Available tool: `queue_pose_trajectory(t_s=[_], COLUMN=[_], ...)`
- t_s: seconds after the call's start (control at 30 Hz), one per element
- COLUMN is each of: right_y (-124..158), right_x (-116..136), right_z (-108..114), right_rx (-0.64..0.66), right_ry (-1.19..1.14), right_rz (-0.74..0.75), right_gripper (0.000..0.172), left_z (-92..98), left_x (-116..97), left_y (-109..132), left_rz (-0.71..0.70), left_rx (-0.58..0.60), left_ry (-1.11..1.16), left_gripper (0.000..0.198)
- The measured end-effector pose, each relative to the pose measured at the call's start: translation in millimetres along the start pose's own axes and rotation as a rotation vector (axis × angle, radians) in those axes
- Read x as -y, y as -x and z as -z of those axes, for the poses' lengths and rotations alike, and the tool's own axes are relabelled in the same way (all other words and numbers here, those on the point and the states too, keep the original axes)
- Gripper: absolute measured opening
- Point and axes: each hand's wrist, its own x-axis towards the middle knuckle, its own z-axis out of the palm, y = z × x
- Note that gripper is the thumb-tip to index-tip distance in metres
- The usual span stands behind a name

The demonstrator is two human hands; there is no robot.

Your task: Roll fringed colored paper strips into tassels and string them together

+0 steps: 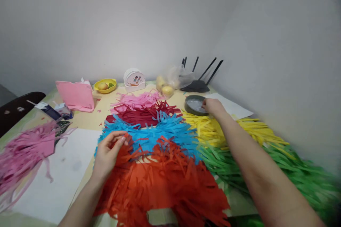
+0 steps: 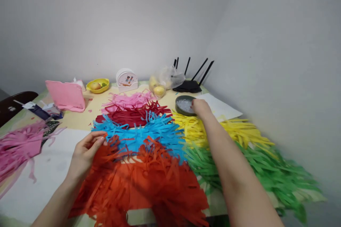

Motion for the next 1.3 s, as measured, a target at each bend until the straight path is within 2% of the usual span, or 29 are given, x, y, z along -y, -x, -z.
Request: queue_pose_trajectory(t_s=[0.17,0.27,0.33,0.4,0.47,0.53,0.63,0.8,1.0,1.3], right_y=[31,68,109,161,218,266,308,324,333,338], right_x=[13,46,82,122,159,189,217,230,230,231], right_z=[23,33,33,28,22,16,9,1,0,-2], right_rx=[-0.152,-0.271,-0.291,-0.249,-0.092,0.115,0.239,0.256,0.261,0.251], right_ry=[-0.145,-0.297,-0.423,-0.586,-1.066,-1.34,-1.53,-1.621,-1.572,-1.526], right_rz=[0.028,0.122,0.247,0.4,0.567,0.584,0.545,0.558,0.573,0.567], right_gripper=[0.02,0.019,0.018,0.021,0.024,0.024,0.022,0.019,0.017,0.023], left_z=[5.1,7.7,7.3,5.4,3.2,1.7,2.6,10.1,15.6,21.9], left_x=[-6,-6,-5,-5,-5,-6,-8,-4,1,-8], left_y=[15,24,30,37,44,52,65,83,93,97], left_rz=[0.022,0.032,0.025,0.016,0.01,0.005,-0.022,-0.098,-0.137,-0.194], left_rx=[0.018,-0.012,-0.026,-0.029,-0.033,-0.038,-0.048,-0.076,-0.11,-0.05], left_ry=[0.079,0.111,0.129,0.135,0.134,0.133,0.115,0.016,-0.018,-0.143], left_gripper=[0.019,0.019,0.018,0.016,0.015,0.013,0.012,0.011,0.01,0.008])
